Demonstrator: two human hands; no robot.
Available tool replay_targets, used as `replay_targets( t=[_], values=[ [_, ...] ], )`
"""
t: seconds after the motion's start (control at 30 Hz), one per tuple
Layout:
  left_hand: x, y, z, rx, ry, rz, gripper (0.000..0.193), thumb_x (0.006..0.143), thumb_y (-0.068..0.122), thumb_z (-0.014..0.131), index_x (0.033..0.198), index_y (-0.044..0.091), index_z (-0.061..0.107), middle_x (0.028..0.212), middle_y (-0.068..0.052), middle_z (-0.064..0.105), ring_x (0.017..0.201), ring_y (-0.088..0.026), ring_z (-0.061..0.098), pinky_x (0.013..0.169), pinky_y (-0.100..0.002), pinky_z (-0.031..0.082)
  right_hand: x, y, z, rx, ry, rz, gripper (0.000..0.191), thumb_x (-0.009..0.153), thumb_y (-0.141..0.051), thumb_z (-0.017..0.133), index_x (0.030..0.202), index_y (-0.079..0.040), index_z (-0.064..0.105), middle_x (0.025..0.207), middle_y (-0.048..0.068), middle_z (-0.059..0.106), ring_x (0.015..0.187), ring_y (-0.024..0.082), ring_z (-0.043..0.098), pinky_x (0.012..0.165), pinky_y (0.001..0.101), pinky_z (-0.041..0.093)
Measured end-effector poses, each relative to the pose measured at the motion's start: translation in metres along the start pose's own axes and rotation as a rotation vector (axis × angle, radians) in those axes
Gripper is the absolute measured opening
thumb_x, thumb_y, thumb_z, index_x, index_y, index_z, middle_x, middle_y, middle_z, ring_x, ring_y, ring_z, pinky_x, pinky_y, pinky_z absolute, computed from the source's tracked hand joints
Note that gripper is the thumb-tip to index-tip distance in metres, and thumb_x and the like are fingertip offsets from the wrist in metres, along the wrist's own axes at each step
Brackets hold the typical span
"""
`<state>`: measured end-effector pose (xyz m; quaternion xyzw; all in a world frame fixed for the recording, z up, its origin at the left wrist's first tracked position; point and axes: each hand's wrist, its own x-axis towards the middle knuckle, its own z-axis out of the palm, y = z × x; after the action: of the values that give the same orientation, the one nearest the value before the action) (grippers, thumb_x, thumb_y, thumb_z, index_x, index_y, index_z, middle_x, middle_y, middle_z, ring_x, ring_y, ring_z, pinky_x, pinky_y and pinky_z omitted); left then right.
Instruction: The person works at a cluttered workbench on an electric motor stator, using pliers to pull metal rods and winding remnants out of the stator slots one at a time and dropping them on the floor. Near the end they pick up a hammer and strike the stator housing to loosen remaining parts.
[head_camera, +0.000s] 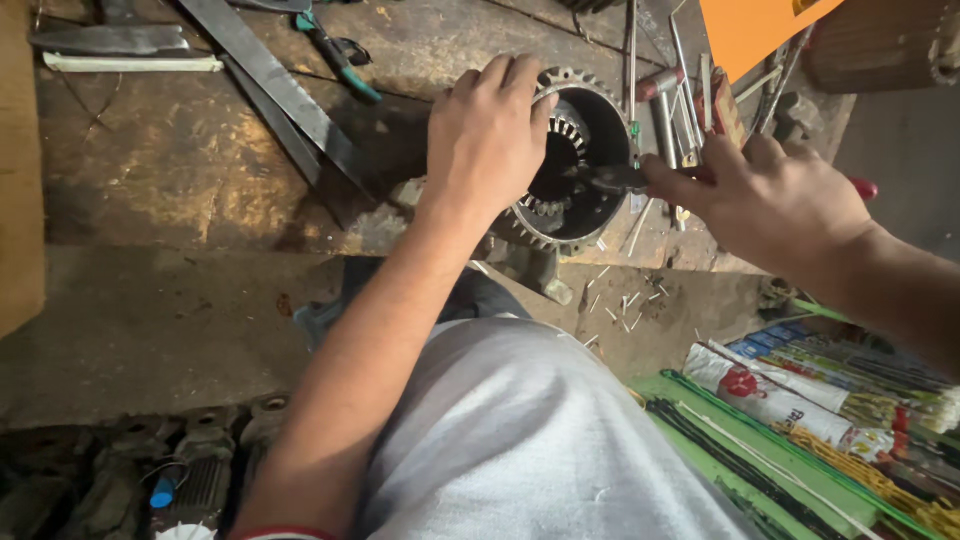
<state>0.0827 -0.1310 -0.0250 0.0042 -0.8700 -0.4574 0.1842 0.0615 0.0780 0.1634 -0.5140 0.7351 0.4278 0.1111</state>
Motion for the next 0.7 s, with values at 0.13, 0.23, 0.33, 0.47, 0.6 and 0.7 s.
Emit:
replay_targets(
  t=[0.13,0.23,0.33,0.47,0.6,0.7],
  values=[
    [0.001,-0.002,-0.001,-0.011,-0.013,0.006,0.028,0.093,0.027,0.073,0.112,0.007,0.065,0.105,-0.011,0.071,0.092,-0.036,0.07,0.078,-0.05,0.056,0.0,-0.011,0.01,0.254,-0.297,0.155,0.065,0.101,-0.007,0.053,0.158,-0.036,0.043,0.103,0.012,0.063,0.069,0.019,0.071,0.051,0.0266,0.058],
    [0.002,-0.003,-0.002,0.005,-0.035,-0.011,0.028,0.093,0.028,0.073,0.11,0.007,0.065,0.104,-0.011,0.071,0.092,-0.036,0.07,0.077,-0.051,0.056,-0.004,-0.017,0.017,0.237,0.016,0.152,0.062,0.096,-0.007,0.058,0.152,-0.032,0.051,0.103,0.008,0.065,0.08,0.022,0.071,0.064,0.0316,0.062],
    [0.002,-0.002,0.0,0.003,-0.024,-0.003,0.028,0.093,0.029,0.073,0.109,0.007,0.065,0.103,-0.011,0.071,0.091,-0.037,0.07,0.076,-0.051,0.055,-0.006,-0.017,0.016,0.208,0.05,0.173,0.066,0.092,-0.007,0.059,0.153,-0.032,0.051,0.104,0.008,0.065,0.082,0.024,0.071,0.066,0.0324,0.063],
    [0.002,-0.004,0.002,0.0,-0.026,0.004,0.027,0.095,0.029,0.072,0.11,0.007,0.065,0.102,-0.011,0.071,0.091,-0.037,0.07,0.077,-0.051,0.056,0.007,-0.015,0.005,0.369,-0.189,0.241,0.068,0.097,-0.002,0.057,0.155,-0.037,0.049,0.102,0.009,0.064,0.074,0.024,0.071,0.061,0.035,0.063],
    [0.003,-0.005,0.004,-0.043,-0.016,0.015,0.027,0.095,0.028,0.071,0.112,0.008,0.065,0.105,-0.012,0.072,0.091,-0.037,0.071,0.076,-0.051,0.056,0.02,-0.025,-0.004,0.776,-0.557,0.58,0.052,0.109,-0.016,0.047,0.154,-0.041,0.044,0.135,0.012,0.058,0.074,0.03,0.069,0.061,0.038,0.06],
    [0.002,-0.004,0.004,-0.012,-0.016,0.0,0.028,0.093,0.029,0.072,0.111,0.008,0.065,0.104,-0.012,0.072,0.091,-0.037,0.07,0.076,-0.051,0.055,0.01,-0.029,0.0,0.555,-0.165,0.428,0.057,0.101,-0.01,0.056,0.15,-0.038,0.055,0.105,0.009,0.068,0.086,0.028,0.071,0.072,0.0422,0.062]
  ],
)
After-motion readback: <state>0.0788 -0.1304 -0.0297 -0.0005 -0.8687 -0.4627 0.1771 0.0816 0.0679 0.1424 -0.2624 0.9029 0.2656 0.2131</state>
